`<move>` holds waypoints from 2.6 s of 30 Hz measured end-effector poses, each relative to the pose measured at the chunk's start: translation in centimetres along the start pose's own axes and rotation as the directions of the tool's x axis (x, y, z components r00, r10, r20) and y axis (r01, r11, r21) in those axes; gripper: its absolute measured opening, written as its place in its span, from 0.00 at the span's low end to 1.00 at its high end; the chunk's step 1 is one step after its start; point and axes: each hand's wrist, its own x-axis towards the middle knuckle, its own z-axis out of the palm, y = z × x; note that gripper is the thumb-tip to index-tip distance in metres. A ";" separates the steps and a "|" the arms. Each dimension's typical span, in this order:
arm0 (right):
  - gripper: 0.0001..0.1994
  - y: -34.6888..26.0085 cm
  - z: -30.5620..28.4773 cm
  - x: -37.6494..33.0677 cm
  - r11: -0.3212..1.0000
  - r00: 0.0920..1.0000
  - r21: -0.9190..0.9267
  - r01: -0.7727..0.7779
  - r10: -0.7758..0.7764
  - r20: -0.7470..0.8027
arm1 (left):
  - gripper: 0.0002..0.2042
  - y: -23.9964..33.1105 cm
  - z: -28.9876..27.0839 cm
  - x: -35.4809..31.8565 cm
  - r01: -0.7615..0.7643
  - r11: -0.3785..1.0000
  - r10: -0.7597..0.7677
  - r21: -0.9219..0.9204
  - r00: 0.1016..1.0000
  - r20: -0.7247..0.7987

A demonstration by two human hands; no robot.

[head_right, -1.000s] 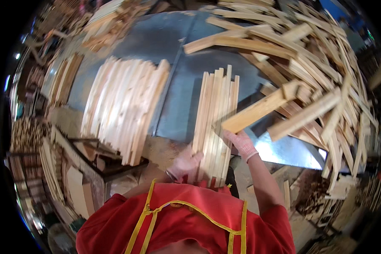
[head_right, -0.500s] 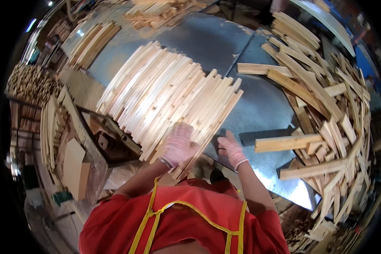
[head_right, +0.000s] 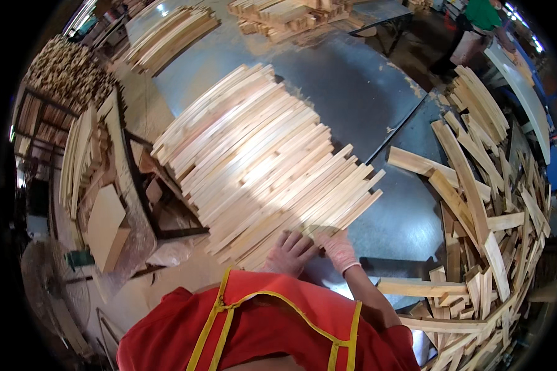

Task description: The person repeatedly picks up small wooden planks from a large pile on a metal table and stacks them into neat piles. The person handles the planks one at a time or in small groups, aligning them and placing them into organized stacks on the table.

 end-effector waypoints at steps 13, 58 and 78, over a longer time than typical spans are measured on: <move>0.18 -14.2 13.5 13.3 0.505 0.806 -0.651 0.567 -0.503 0.312 | 0.32 -22.0 -5.4 4.7 0.071 0.977 -0.086 0.199 0.994 0.068; 0.24 12.4 -3.1 -4.5 0.013 0.765 0.804 0.594 -0.318 -0.560 | 0.35 -14.3 -10.7 8.6 0.167 0.965 -0.230 0.204 0.909 0.348; 0.45 -11.7 -34.9 -3.2 0.407 0.492 -0.689 -0.600 -0.491 -0.719 | 0.33 -18.7 -5.9 5.5 0.314 0.833 -0.358 0.456 0.934 0.012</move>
